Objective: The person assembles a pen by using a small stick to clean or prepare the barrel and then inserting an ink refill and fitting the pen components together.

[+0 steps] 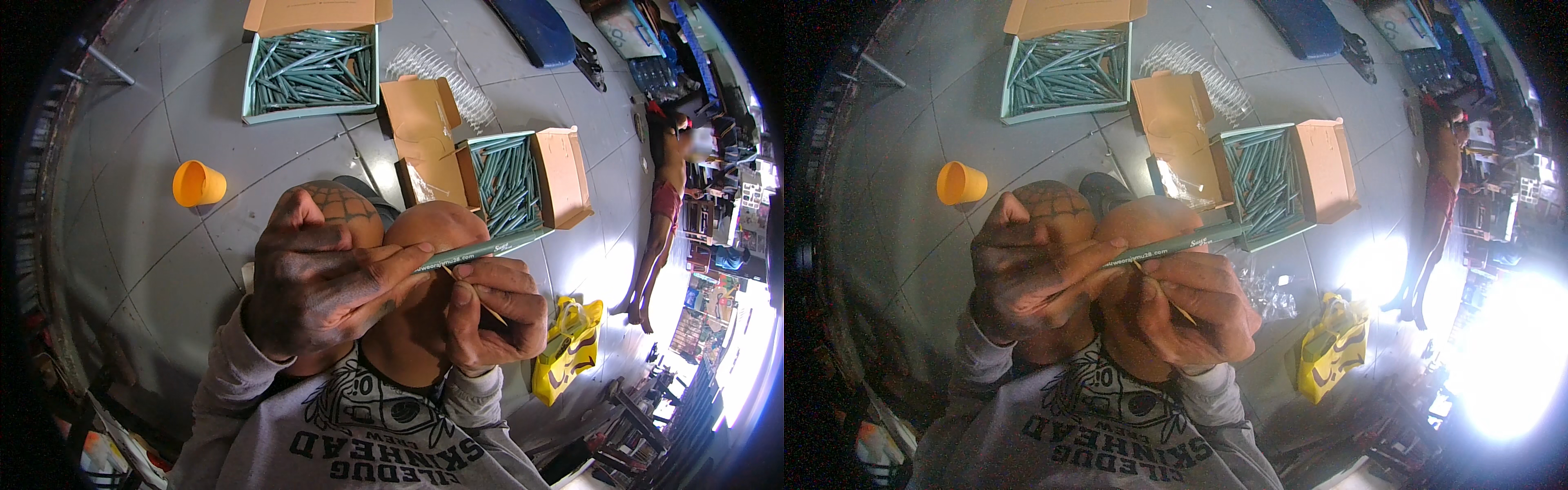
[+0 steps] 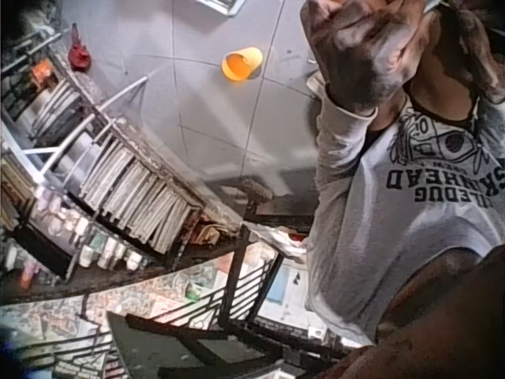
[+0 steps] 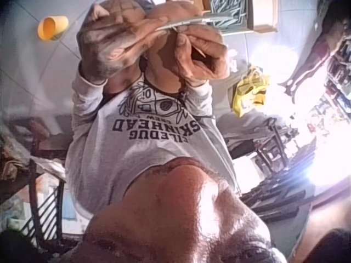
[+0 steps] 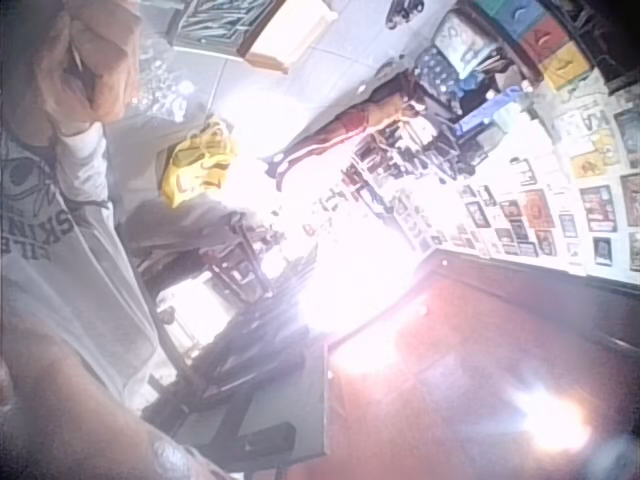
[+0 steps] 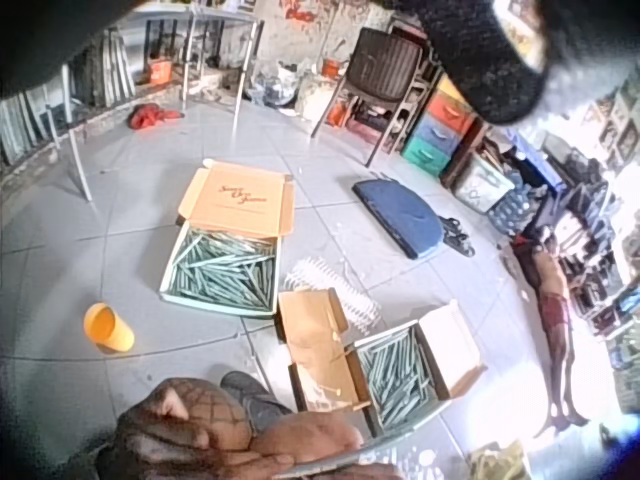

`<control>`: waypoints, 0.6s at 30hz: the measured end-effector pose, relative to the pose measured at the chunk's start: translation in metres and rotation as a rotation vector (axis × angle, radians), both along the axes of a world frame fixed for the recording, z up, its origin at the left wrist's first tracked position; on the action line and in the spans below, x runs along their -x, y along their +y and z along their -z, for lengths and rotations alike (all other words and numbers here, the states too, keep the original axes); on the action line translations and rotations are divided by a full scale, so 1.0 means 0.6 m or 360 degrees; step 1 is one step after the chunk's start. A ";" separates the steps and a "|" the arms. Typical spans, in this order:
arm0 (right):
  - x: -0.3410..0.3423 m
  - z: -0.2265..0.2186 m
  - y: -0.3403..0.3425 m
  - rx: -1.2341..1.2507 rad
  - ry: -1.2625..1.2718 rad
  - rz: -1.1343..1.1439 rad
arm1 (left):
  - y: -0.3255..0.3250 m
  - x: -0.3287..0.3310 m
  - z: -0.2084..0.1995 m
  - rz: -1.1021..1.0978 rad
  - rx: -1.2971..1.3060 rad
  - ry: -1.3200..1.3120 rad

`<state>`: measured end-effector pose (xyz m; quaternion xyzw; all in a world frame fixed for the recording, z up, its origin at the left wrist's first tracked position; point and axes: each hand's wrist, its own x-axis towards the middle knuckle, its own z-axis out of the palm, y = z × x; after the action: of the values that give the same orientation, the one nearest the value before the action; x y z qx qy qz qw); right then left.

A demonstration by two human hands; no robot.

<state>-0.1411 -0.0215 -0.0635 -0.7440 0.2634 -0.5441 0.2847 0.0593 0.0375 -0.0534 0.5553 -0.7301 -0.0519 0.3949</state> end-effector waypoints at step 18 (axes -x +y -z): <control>-0.002 -0.007 0.001 -0.0029 0.0054 0.0035 | -0.002 0.000 -0.003 0.0004 0.0017 0.0030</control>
<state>-0.1399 -0.0210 -0.0592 -0.7475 0.2812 -0.5321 0.2811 0.0595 0.0363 -0.0515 0.5517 -0.7272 -0.0536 0.4048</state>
